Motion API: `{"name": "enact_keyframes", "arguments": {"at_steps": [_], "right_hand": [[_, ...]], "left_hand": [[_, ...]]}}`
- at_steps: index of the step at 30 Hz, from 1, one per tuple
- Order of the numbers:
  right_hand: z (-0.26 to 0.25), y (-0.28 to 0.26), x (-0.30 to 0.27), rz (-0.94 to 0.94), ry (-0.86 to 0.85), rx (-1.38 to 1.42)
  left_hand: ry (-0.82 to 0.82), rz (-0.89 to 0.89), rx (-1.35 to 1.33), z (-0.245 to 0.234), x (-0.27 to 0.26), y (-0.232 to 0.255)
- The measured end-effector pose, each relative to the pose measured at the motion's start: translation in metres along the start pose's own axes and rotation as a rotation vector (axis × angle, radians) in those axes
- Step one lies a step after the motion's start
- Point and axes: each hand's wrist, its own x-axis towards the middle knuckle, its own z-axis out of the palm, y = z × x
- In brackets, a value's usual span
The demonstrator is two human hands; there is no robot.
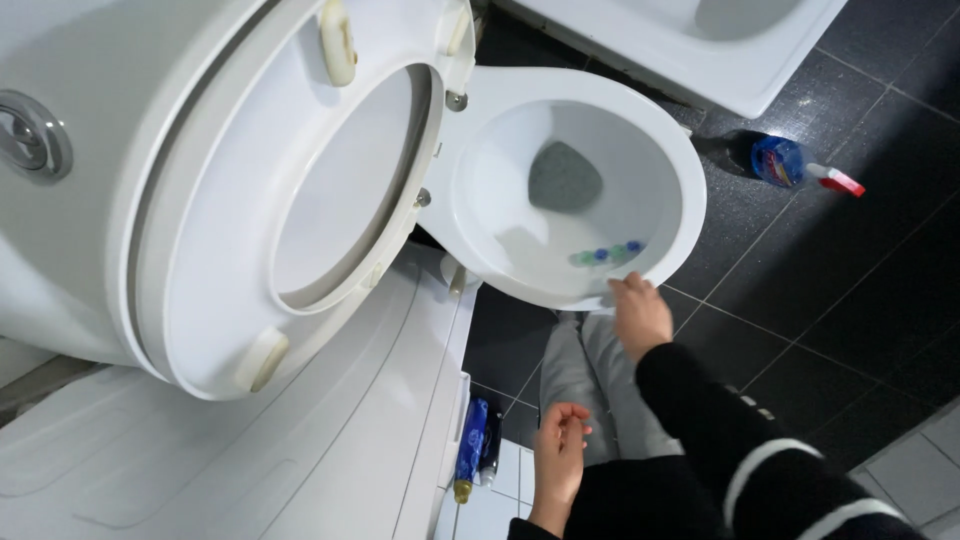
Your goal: The person scrubs the inside of a toilet bowl with a toilet brush, then flushes the toilet. They then retrieve a baby wipe and use it to wipe the rim and underside of the toilet seat before closing the lid.
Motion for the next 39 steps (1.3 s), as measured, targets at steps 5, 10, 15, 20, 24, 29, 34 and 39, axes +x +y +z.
{"name": "enact_keyframes", "arguments": {"at_steps": [5,10,15,20,24,29,34,39], "right_hand": [[0.037,-0.053,0.007,0.028,-0.015,0.175],[0.004,-0.027,0.009,-0.025,-0.085,-0.154],[-0.053,0.056,0.044,-0.109,0.161,-0.615],[-0.137,0.062,0.108,-0.21,0.285,-0.731],[-0.158,0.024,0.16,-0.298,0.526,-0.289],[-0.156,-0.048,0.21,-0.255,0.766,0.295],[-0.123,-0.12,0.249,-0.256,0.698,0.299],[-0.108,-0.2,0.228,-0.401,0.525,0.171]], "left_hand": [[0.005,-0.052,-0.013,-0.003,-0.001,0.001],[0.011,-0.049,-0.019,-0.006,0.001,-0.01],[0.033,0.028,0.0,-0.008,0.001,-0.018],[0.021,0.006,-0.096,-0.01,0.003,-0.024],[0.052,-0.012,-0.143,-0.012,0.005,-0.036],[0.093,-0.052,-0.126,-0.018,0.002,-0.033],[0.138,-0.233,-0.151,-0.021,0.006,-0.024],[0.132,-0.244,-0.074,-0.032,0.0,0.001]]}}
